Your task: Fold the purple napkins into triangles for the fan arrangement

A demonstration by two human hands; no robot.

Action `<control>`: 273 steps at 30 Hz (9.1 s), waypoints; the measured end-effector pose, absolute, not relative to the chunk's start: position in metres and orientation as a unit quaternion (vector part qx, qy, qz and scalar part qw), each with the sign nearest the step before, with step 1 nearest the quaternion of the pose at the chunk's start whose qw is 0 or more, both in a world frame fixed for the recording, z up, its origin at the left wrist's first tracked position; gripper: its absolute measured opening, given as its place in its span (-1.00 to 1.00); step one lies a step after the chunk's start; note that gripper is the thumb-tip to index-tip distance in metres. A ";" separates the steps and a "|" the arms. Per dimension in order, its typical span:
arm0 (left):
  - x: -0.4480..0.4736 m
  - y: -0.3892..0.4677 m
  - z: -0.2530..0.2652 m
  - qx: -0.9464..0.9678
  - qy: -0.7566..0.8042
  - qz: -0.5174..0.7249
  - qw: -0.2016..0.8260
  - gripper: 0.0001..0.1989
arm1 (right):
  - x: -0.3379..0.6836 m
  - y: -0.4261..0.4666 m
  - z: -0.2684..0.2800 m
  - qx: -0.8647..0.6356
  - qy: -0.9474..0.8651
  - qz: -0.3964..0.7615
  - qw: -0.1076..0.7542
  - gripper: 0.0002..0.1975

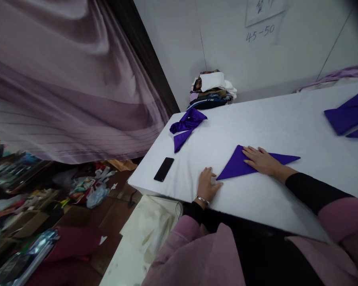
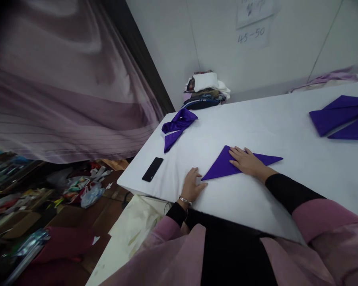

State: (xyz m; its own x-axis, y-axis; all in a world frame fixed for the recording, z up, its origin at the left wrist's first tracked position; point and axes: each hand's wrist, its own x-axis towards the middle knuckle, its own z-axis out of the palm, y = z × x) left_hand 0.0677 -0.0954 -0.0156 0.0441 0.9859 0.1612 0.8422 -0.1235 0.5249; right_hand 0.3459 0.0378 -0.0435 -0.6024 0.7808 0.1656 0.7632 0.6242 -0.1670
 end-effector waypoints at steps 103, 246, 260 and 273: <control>0.114 -0.149 -0.011 0.793 0.605 0.056 0.045 -0.18 | 0.348 0.040 -0.041 -0.426 -0.896 0.066 0.110 -0.37; 0.173 0.057 0.022 0.816 0.564 0.046 0.118 -0.71 | 0.356 -0.014 -0.043 -0.425 -0.889 0.105 0.136 -0.33; 0.160 0.075 0.034 0.723 0.641 0.019 0.255 -0.79 | 0.389 0.002 -0.013 -0.331 -0.930 0.136 0.088 -0.34; 0.112 0.015 0.018 0.711 0.627 0.149 0.279 -0.65 | 0.394 -0.051 -0.021 -0.286 -0.932 0.164 0.151 -0.43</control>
State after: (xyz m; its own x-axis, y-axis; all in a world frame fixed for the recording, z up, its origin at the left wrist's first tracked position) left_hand 0.1121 0.0147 0.0181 0.1679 0.9762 -0.1374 0.8094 -0.0570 0.5845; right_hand 0.3936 -0.0513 -0.0213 -0.7905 0.5832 0.1871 0.4845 0.7823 -0.3914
